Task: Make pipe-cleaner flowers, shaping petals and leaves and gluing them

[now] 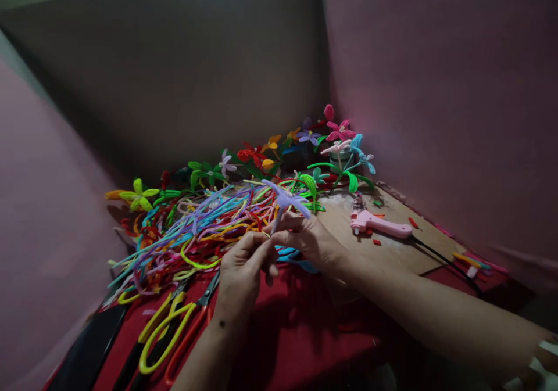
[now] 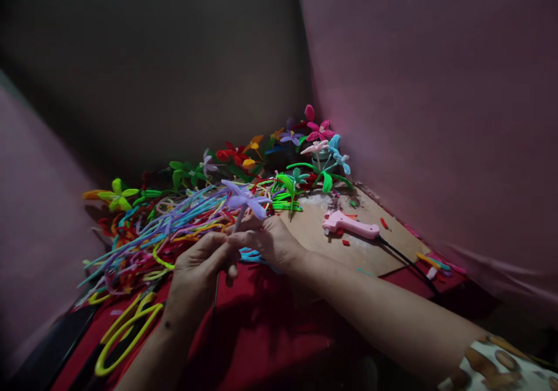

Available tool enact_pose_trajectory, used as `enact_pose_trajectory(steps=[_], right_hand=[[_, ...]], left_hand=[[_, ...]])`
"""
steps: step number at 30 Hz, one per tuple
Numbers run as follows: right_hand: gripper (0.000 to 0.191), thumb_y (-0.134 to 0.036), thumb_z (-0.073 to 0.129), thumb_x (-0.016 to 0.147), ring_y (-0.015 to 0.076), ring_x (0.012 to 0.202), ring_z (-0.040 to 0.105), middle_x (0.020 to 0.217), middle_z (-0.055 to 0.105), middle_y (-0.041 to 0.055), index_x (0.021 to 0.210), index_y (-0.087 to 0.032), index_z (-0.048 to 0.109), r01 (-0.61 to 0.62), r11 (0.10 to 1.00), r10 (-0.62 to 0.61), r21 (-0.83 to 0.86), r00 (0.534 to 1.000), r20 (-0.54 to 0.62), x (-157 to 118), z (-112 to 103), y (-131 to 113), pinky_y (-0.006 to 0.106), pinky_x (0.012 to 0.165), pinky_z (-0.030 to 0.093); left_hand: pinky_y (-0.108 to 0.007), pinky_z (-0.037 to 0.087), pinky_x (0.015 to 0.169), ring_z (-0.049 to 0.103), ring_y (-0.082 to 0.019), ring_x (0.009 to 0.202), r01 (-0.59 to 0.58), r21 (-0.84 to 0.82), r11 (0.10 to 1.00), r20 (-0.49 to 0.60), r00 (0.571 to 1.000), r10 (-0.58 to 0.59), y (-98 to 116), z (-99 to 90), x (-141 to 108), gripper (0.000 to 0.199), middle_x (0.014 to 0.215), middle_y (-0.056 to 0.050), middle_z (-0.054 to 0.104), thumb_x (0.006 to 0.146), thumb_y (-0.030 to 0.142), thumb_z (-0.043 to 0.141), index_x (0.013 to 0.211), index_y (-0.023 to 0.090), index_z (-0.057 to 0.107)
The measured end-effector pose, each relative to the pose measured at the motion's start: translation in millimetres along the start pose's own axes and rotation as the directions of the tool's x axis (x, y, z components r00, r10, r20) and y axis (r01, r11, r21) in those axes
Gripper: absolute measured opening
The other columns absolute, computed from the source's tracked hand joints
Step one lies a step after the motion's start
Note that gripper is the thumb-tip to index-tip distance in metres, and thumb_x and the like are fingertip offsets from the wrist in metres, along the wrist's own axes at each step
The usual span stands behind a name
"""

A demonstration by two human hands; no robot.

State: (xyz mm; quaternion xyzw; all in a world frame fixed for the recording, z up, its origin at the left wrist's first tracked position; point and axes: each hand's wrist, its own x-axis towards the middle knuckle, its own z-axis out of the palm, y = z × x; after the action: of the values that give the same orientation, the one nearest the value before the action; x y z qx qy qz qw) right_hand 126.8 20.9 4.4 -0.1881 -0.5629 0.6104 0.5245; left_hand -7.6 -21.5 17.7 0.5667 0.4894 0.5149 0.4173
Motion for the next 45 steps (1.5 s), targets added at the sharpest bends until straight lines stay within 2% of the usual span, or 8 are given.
enact_pose_trajectory(steps=[7, 11, 19, 22, 26, 29, 37, 45], right_hand=[[0.022, -0.029, 0.067, 0.067, 0.0135, 0.074, 0.056, 0.078, 0.064, 0.0017, 0.086, -0.019, 0.072, -0.039, 0.998, 0.036, 0.044, 0.998, 0.056, -1, -4, -3, 0.027, 0.071, 0.043], [0.022, -0.030, 0.069, 0.065, 0.0135, 0.074, 0.057, 0.078, 0.065, 0.0013, 0.085, -0.019, 0.072, -0.044, 0.997, 0.041, 0.069, 0.998, 0.045, -2, -4, -4, 0.028, 0.073, 0.044], [0.025, -0.024, 0.070, 0.065, 0.0113, 0.064, 0.057, 0.067, 0.064, 0.0014, 0.089, -0.016, 0.071, -0.171, 0.948, 0.135, 0.270, 0.980, 0.147, -2, -3, 6, 0.026, 0.066, 0.042], [0.019, -0.023, 0.068, 0.066, 0.0114, 0.062, 0.056, 0.064, 0.062, 0.0011, 0.083, -0.014, 0.070, -0.151, 0.958, 0.127, 0.245, 0.986, 0.109, -2, -2, 3, 0.026, 0.063, 0.041], [0.016, -0.027, 0.070, 0.063, 0.0106, 0.059, 0.052, 0.060, 0.058, -0.0009, 0.071, -0.013, 0.068, -0.098, 0.982, 0.106, 0.160, 0.994, -0.039, -2, 0, -3, 0.025, 0.061, 0.040], [0.018, -0.029, 0.073, 0.059, 0.0119, 0.067, 0.053, 0.069, 0.060, -0.0003, 0.068, -0.014, 0.067, -0.068, 0.991, 0.080, 0.111, 0.991, -0.103, -1, 3, -5, 0.026, 0.065, 0.041], [0.018, -0.029, 0.067, 0.068, 0.0132, 0.073, 0.055, 0.075, 0.063, 0.0015, 0.079, -0.016, 0.072, -0.038, 0.997, 0.037, 0.060, 0.999, 0.020, 1, 0, -7, 0.028, 0.072, 0.043], [0.024, -0.029, 0.064, 0.073, 0.0135, 0.077, 0.058, 0.076, 0.066, 0.0019, 0.094, -0.019, 0.070, -0.076, 0.993, 0.062, 0.093, 0.987, 0.145, 2, -9, 3, 0.029, 0.076, 0.043]], left_hand=[[-0.017, 0.038, 0.028, 0.044, -0.006, 0.031, 0.151, -0.231, 0.961, 0.154, 0.981, -0.118, 5, -6.7, 2, 0.017, 0.051, 0.003, 0.056, 0.075, 0.027, 0.060, 0.068, 0.014, 0.051], [-0.015, 0.034, 0.023, 0.038, -0.005, 0.023, 0.292, -0.347, 0.891, 0.300, 0.935, -0.190, 6, -7.3, 2, 0.018, 0.042, 0.005, 0.051, 0.076, 0.028, 0.059, 0.068, 0.014, 0.051], [-0.010, 0.024, 0.021, 0.025, 0.001, 0.019, 0.410, -0.472, 0.781, 0.478, 0.863, -0.165, -7, -10.0, 3, 0.018, 0.047, 0.004, 0.054, 0.078, 0.029, 0.057, 0.071, 0.013, 0.054], [-0.013, 0.027, 0.022, 0.030, -0.001, 0.022, 0.357, -0.383, 0.852, 0.437, 0.882, -0.173, -4, -8.3, 3, 0.020, 0.051, 0.003, 0.056, 0.079, 0.033, 0.055, 0.072, 0.014, 0.054], [-0.016, 0.041, 0.038, 0.050, -0.005, 0.040, 0.071, -0.075, 0.995, 0.141, 0.988, -0.060, 6, -1.9, 1, 0.012, 0.061, 0.003, 0.057, 0.077, 0.026, 0.059, 0.074, 0.015, 0.055], [-0.017, 0.043, 0.042, 0.050, -0.006, 0.043, -0.037, 0.027, 0.999, 0.013, 0.999, 0.037, 7, 0.4, 0, 0.013, 0.055, 0.004, 0.053, 0.075, 0.023, 0.061, 0.068, 0.015, 0.053], [-0.018, 0.040, 0.026, 0.046, -0.007, 0.033, 0.165, -0.251, 0.954, 0.184, 0.975, -0.120, 4, -8.7, 4, 0.014, 0.056, 0.003, 0.058, 0.074, 0.026, 0.062, 0.072, 0.015, 0.053], [-0.014, 0.034, 0.021, 0.039, -0.004, 0.023, 0.379, -0.389, 0.839, 0.398, 0.891, -0.218, -1, -10.6, 5, 0.013, 0.052, 0.002, 0.059, 0.077, 0.025, 0.058, 0.075, 0.012, 0.055]])
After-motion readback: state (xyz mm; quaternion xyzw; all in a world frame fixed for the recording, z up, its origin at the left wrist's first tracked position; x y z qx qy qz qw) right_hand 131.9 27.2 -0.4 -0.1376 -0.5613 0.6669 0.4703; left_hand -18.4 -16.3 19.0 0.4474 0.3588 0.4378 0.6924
